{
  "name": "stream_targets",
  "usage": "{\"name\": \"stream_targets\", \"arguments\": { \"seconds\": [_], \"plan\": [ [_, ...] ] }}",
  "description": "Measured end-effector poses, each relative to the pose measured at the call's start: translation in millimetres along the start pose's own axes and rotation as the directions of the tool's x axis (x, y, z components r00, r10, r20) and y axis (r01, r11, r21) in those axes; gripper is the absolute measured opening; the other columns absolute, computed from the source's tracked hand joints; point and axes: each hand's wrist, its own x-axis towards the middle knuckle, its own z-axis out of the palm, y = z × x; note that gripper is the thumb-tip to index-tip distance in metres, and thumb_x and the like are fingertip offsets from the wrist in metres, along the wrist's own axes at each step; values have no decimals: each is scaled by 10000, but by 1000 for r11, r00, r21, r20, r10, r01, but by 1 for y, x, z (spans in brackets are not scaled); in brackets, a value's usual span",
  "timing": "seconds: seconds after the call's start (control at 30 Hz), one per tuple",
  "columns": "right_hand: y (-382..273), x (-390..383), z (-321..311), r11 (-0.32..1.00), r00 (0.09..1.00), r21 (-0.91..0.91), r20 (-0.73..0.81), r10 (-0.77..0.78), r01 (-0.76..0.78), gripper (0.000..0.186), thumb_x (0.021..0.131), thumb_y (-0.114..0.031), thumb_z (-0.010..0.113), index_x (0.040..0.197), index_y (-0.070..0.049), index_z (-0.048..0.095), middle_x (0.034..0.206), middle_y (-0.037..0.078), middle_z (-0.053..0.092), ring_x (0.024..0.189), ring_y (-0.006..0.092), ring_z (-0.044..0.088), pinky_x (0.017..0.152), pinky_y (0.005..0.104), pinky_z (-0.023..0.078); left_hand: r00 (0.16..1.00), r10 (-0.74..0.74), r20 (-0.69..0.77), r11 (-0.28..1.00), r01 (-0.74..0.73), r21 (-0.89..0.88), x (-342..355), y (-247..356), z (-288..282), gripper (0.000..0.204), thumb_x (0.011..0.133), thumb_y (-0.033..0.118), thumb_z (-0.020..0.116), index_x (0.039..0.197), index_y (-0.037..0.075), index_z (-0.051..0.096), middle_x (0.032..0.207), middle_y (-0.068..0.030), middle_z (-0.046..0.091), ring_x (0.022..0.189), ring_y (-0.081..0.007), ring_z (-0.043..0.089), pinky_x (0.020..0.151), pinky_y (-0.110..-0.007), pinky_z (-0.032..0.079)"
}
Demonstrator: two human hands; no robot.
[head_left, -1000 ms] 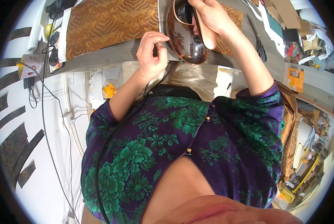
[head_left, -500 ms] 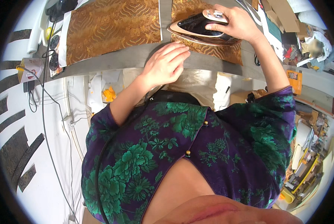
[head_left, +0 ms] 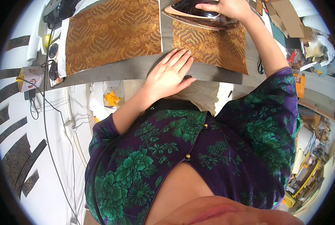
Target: The person cuts a piece of patterned fabric with scissors, then irons it on a table. The person repeats cutting and ironing on the same fabric piece, then flips it over and places a white paper on top.
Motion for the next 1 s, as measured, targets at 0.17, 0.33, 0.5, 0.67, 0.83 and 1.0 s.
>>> {"name": "stream_targets", "arguments": {
  "seconds": [0.17,0.33,0.5,0.67,0.83,1.0],
  "plan": [
    [8,14,2,996,996,47,63,69,-72,681,808,-702,706,1004,-51,762,838,271,703,836,433,702,779,488,564,1000,13,-3,1000,-13,8,1,2,-1,562,931,386,701,1311,-21,625,1414,-178,597,1360,-326,528,1190,-482,378],
    [-1,26,0,926,912,-119,168,375,-359,736,885,-703,608,1111,-9,699,938,307,715,881,454,711,825,499,573,1000,15,-11,1000,-15,-5,2,2,0,541,932,376,703,1304,-11,635,1413,-165,603,1367,-317,525,1193,-480,375],
    [-1,12,4,786,790,201,359,497,-585,664,1012,-512,506,1402,25,483,983,312,711,825,440,726,767,487,594,997,-4,-75,1000,2,-24,0,2,1,489,918,341,728,1260,-3,665,1337,-158,653,1310,-321,576,1160,-465,419],
    [-44,-10,-5,39,706,794,517,484,-607,302,1028,-214,559,1265,-31,519,688,70,590,465,190,563,430,333,509,964,-62,-259,985,18,-169,-3,3,5,365,867,231,785,1140,0,708,1153,-142,720,1135,-322,671,1019,-441,532],
    [-57,-3,0,-84,689,806,550,473,-586,260,1043,-231,537,1254,-83,502,705,102,588,452,200,549,427,357,518,923,-43,-382,978,-40,-206,-2,4,4,251,824,117,794,1033,-4,726,1025,-140,728,1014,-319,697,941,-423,564],
    [-61,7,7,-27,706,805,535,465,-592,314,1040,-245,539,1293,-66,490,710,120,579,453,217,546,424,376,521,908,-70,-412,968,-38,-250,-2,5,2,217,819,88,788,1004,-9,727,988,-142,726,976,-322,700,924,-422,568]
  ]
}}
